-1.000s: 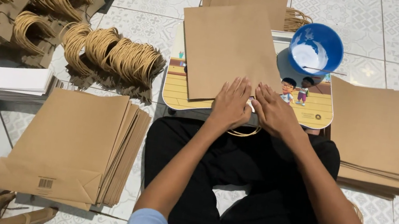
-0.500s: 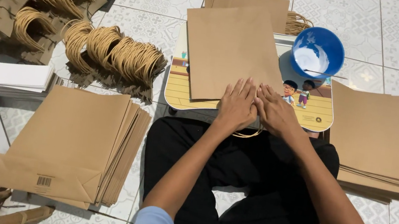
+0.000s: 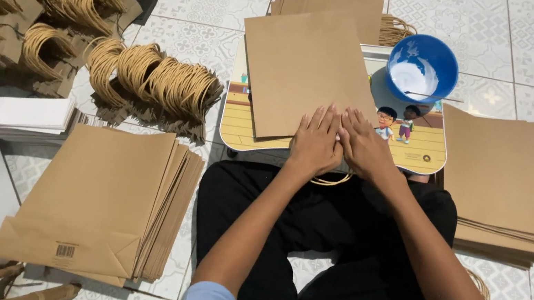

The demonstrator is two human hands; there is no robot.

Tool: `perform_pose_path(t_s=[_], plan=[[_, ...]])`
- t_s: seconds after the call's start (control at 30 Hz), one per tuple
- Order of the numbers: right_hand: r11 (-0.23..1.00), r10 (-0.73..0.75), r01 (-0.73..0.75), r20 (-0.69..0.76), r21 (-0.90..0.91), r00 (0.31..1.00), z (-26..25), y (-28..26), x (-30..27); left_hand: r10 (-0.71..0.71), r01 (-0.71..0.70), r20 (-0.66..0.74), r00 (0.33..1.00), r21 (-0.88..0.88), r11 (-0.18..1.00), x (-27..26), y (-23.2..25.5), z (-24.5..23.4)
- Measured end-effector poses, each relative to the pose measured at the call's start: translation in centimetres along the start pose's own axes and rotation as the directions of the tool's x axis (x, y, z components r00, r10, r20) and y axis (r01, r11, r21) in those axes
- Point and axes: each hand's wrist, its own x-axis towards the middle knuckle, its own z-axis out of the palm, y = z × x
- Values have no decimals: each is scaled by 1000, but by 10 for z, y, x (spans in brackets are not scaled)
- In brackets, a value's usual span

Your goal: Attaching paper handles to brown paper bags using glue and paper strips.

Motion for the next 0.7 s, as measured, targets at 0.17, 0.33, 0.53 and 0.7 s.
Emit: perform_pose_path(t_s=[0.17,0.33,0.53,0.7], plan=[[1000,-18,18,5,-7,1000,6,8,-19,25,-25,-42,999,14,1000,1,-4,10],[987,-106,90,-120,-130,987,13,3,-18,64,-57,-163,984,49,997,3,-11,27],[985,-117,93,-164,-148,980,11,-2,-18,137,-116,-387,912,76,990,1,-14,52],[999,-30,25,-120,-44,992,0,-9,-21,101,-83,-419,902,61,995,10,-11,45]])
